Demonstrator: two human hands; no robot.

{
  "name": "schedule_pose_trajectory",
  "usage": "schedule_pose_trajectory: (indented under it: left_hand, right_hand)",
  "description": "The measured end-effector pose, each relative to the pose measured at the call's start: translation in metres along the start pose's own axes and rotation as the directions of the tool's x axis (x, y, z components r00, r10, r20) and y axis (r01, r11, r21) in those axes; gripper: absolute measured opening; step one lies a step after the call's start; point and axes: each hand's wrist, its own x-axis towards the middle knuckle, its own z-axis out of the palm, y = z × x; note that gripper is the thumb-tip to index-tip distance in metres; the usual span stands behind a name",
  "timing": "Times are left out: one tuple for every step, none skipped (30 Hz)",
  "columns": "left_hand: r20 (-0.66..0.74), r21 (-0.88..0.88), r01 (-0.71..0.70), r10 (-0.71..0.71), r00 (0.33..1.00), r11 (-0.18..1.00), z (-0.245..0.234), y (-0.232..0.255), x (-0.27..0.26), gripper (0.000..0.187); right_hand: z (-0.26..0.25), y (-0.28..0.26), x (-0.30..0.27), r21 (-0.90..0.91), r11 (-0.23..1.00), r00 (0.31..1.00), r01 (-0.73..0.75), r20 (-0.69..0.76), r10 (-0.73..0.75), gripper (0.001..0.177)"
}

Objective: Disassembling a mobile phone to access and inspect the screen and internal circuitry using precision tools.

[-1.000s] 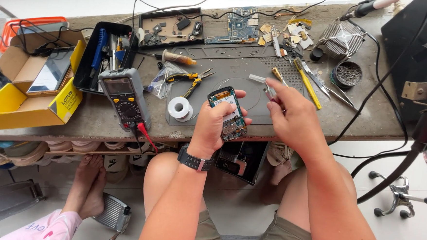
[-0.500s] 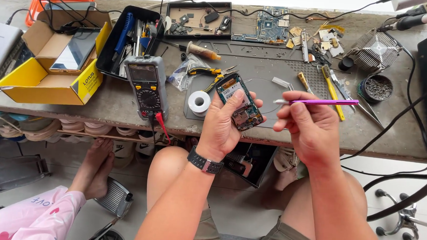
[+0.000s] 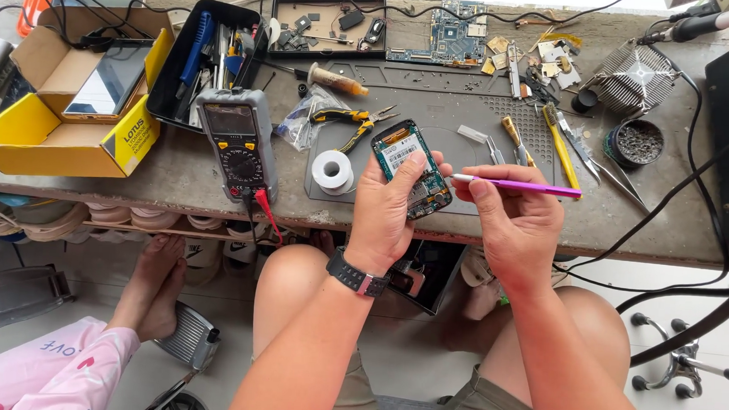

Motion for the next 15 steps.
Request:
schedule_pose_trajectory:
  left_hand:
    - [-0.002,0.000,-0.001,0.001,1.000,1.000,0.001,0.000,0.000,0.028]
    - [-0.010,0.036,-0.033,0.033,0.999,0.999,0.001,-0.001,0.000,0.028]
    - [-0.016,0.072,-0.064,0.065,0.998,0.995,0.002,-0.001,-0.001,0.029]
    - [-0.016,0.071,-0.064,0.065,0.998,0.995,0.002,-0.002,-0.001,0.029]
    - [-0.030,0.117,-0.092,0.096,0.995,0.989,0.002,-0.003,0.000,0.031]
    - [-0.044,0.162,-0.118,0.127,0.991,0.980,0.002,-0.004,-0.001,0.033]
    - [-0.045,0.162,-0.118,0.127,0.991,0.980,0.000,-0.007,0.002,0.033]
    - [-0.051,0.177,-0.126,0.137,0.989,0.976,-0.003,-0.010,0.004,0.032]
    - [-0.058,0.192,-0.134,0.147,0.987,0.972,-0.005,-0.013,0.006,0.031]
    - [-0.060,0.191,-0.135,0.148,0.987,0.972,-0.004,-0.012,0.006,0.031]
    - [-0.059,0.192,-0.129,0.143,0.988,0.973,-0.003,-0.011,0.005,0.032]
    - [-0.059,0.193,-0.124,0.138,0.989,0.973,-0.002,-0.009,0.005,0.033]
    - [-0.061,0.192,-0.125,0.139,0.988,0.973,-0.002,-0.008,0.004,0.033]
    - [-0.058,0.197,-0.120,0.134,0.989,0.973,-0.002,-0.007,0.003,0.035]
    - [-0.055,0.203,-0.114,0.128,0.990,0.973,-0.002,-0.007,0.003,0.037]
  right_hand:
    - [0.001,-0.001,0.000,0.001,1.000,1.000,-0.001,0.002,0.001,0.014]
    - [0.003,-0.002,0.000,0.002,1.000,1.000,0.000,0.001,0.000,0.014]
    - [0.004,-0.004,-0.001,0.003,1.000,1.000,0.001,0.000,-0.001,0.013]
    - [0.005,-0.004,-0.002,0.003,1.000,1.000,0.001,0.000,-0.001,0.013]
    - [0.007,-0.004,-0.003,0.020,1.000,1.000,-0.012,-0.017,0.012,0.013]
    - [0.009,-0.004,-0.004,0.037,0.999,0.999,-0.025,-0.032,0.026,0.013]
    - [0.011,0.000,-0.005,0.036,0.999,0.999,-0.026,-0.032,0.027,0.013]
    - [0.012,0.003,-0.007,0.029,0.999,0.999,-0.022,-0.045,0.023,0.013]
    - [0.014,0.007,-0.008,0.022,1.000,0.998,-0.019,-0.058,0.020,0.013]
    - [0.016,0.008,-0.009,0.022,1.000,0.998,-0.019,-0.056,0.021,0.013]
    - [0.017,0.010,-0.010,0.006,1.000,0.997,-0.028,-0.065,0.028,0.012]
    - [0.018,0.012,-0.010,-0.010,0.999,0.997,-0.035,-0.075,0.034,0.011]
    - [0.019,0.012,-0.011,-0.010,0.999,0.997,-0.035,-0.072,0.034,0.011]
    - [0.020,0.012,-0.011,-0.016,0.999,0.995,-0.052,-0.081,0.051,0.011]
    - [0.021,0.012,-0.011,-0.022,0.997,0.994,-0.070,-0.091,0.067,0.011]
